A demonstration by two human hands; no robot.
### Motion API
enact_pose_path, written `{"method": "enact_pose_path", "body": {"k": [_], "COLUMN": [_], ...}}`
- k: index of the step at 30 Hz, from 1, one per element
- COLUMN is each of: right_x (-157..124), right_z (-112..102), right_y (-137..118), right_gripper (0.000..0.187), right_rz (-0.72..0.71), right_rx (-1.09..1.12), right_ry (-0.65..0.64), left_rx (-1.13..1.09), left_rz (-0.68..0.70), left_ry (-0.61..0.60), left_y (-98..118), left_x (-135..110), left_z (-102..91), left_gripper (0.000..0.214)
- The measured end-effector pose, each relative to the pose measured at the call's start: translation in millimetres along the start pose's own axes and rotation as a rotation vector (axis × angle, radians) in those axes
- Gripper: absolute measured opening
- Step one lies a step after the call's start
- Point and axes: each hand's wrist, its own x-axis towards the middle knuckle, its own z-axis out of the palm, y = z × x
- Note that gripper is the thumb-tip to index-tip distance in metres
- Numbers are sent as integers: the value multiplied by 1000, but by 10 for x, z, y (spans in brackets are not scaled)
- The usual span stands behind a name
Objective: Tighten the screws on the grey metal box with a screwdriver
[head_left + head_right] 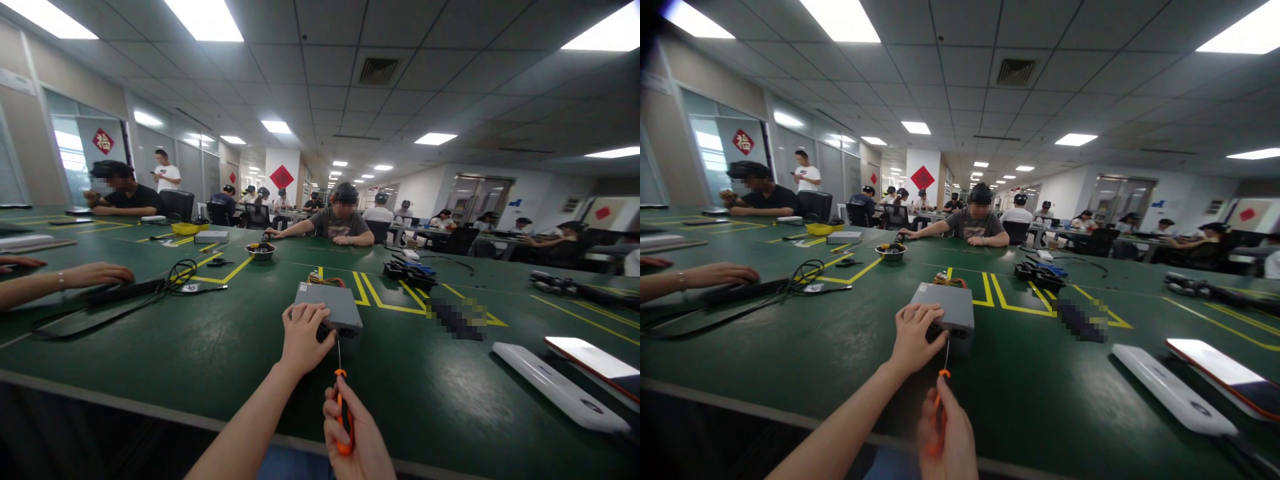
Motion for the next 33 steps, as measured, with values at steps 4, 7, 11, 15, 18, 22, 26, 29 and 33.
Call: {"method": "enact_pose_path", "body": {"k": [4, 7, 11, 15, 18, 22, 26, 29, 33], "right_x": [1, 3, 2, 4, 20, 33, 0, -28, -25], "right_z": [-5, -9, -3, 2, -20, -44, -10, 20, 19], "right_y": [-24, -30, -28, -36, -35, -22, -38, -55, -37], "right_gripper": [31, 34, 35, 36, 34, 32, 37, 35, 32], "right_rz": [29, 51, 5, 23, 59, 32, 25, 55, 76], "right_rx": [19, 2, -11, 2, -7, -17, 14, 51, 22], "right_ry": [-21, -33, -37, -39, -44, -37, -50, -48, -37], "left_rx": [2, 3, 5, 6, 6, 9, 12, 14, 16], "left_rz": [3, 4, 6, 8, 8, 8, 10, 5, 0], "left_ry": [1, 3, 6, 5, 2, 4, 6, 9, 11], "left_y": [0, 1, 0, -5, -7, -9, -3, 7, 17], "left_x": [-1, -1, -1, -2, -6, -7, -1, 4, 8], "left_z": [-1, -3, -3, 2, 6, 8, 9, 10, 8], "left_gripper": [30, 30, 30, 31, 31, 30, 30, 28, 26]}}
